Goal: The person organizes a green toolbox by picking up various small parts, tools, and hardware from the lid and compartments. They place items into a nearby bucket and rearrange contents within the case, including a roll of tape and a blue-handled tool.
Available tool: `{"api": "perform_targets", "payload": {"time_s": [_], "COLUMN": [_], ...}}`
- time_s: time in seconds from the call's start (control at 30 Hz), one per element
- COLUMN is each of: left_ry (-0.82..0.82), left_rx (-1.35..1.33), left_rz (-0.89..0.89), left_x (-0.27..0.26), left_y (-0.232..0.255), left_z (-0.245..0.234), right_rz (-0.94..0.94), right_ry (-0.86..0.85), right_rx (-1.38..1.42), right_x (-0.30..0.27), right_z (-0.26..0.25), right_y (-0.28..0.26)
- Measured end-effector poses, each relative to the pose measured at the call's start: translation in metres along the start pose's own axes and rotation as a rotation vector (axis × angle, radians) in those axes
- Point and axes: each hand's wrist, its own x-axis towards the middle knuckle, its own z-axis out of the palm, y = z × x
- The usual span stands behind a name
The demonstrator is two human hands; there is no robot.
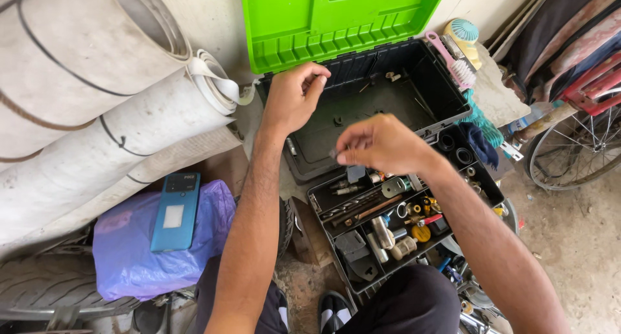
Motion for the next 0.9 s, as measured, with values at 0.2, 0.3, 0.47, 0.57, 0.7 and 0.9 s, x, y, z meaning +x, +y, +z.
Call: {"api": "perform_targets", "payload": {"time_s": [0.2, 0.3, 0.47, 0.57, 0.7, 0.9], "left_ry": [-0.099, -0.129, -0.172, -0.159, -0.16, -0.161], "left_rx": [0.22, 0.289, 0.376, 0.382, 0.388, 0.387], "left_rz": [0.039, 0.04, -0.008, 0.016, -0.012, -0.01], "left_x": [-0.017, -0.022, -0.027, -0.028, -0.029, -0.028], "left_y": [0.022, 0.031, 0.038, 0.037, 0.034, 0.03], "left_z": [-0.013, -0.019, -0.028, -0.033, -0.036, -0.038], "right_rz": [0.014, -0.127, 0.124, 0.198, 0.196, 0.003], "right_ry": [0.009, 0.13, 0.077, 0.04, -0.022, 0.038], "right_rx": [-0.115, -0.128, -0.002, 0.021, -0.037, -0.164], "right_x": [-0.03, -0.028, -0.018, -0.014, -0.008, -0.001], "right_z": [0.044, 0.069, 0.09, 0.093, 0.093, 0.101], "right_y": [-0.004, 0.0, 0.002, 0.004, 0.01, 0.018]}}
